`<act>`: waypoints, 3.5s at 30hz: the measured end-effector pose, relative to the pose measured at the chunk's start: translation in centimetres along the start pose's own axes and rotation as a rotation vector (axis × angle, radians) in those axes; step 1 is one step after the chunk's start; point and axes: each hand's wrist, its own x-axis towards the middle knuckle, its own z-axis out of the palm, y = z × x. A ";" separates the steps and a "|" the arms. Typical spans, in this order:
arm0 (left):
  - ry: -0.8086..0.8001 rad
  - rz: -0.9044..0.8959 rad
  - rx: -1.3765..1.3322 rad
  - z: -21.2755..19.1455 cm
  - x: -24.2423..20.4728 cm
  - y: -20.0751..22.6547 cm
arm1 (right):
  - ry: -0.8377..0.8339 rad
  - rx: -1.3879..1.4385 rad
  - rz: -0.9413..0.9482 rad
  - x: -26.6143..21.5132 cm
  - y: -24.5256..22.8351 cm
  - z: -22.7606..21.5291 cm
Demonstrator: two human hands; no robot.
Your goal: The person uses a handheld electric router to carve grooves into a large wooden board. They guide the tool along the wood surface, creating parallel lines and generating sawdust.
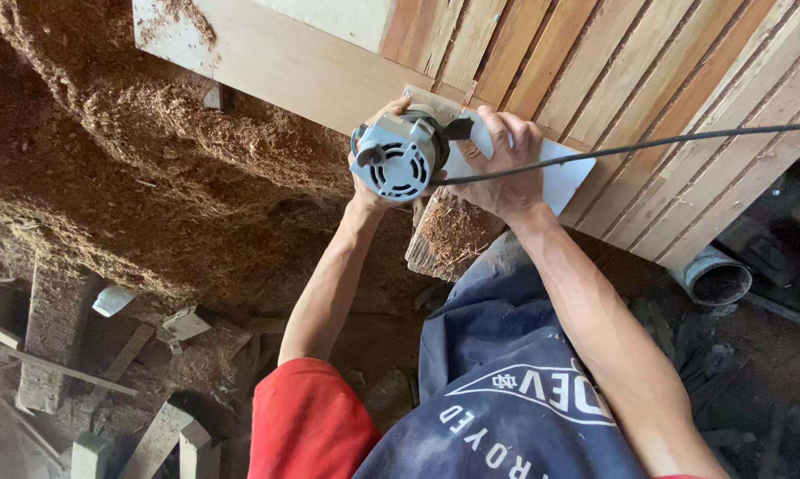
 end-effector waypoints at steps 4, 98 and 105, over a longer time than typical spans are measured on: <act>0.024 0.095 0.179 0.2 0.8 -0.4 | -0.021 -0.019 -0.003 0.7 0.9 -0.2; -0.005 0.495 0.443 12.0 39.8 -3.7 | -0.025 -0.224 0.040 23.2 29.8 1.3; 0.050 0.456 0.427 14.3 43.6 -1.9 | 0.028 -0.182 0.057 26.5 32.7 0.6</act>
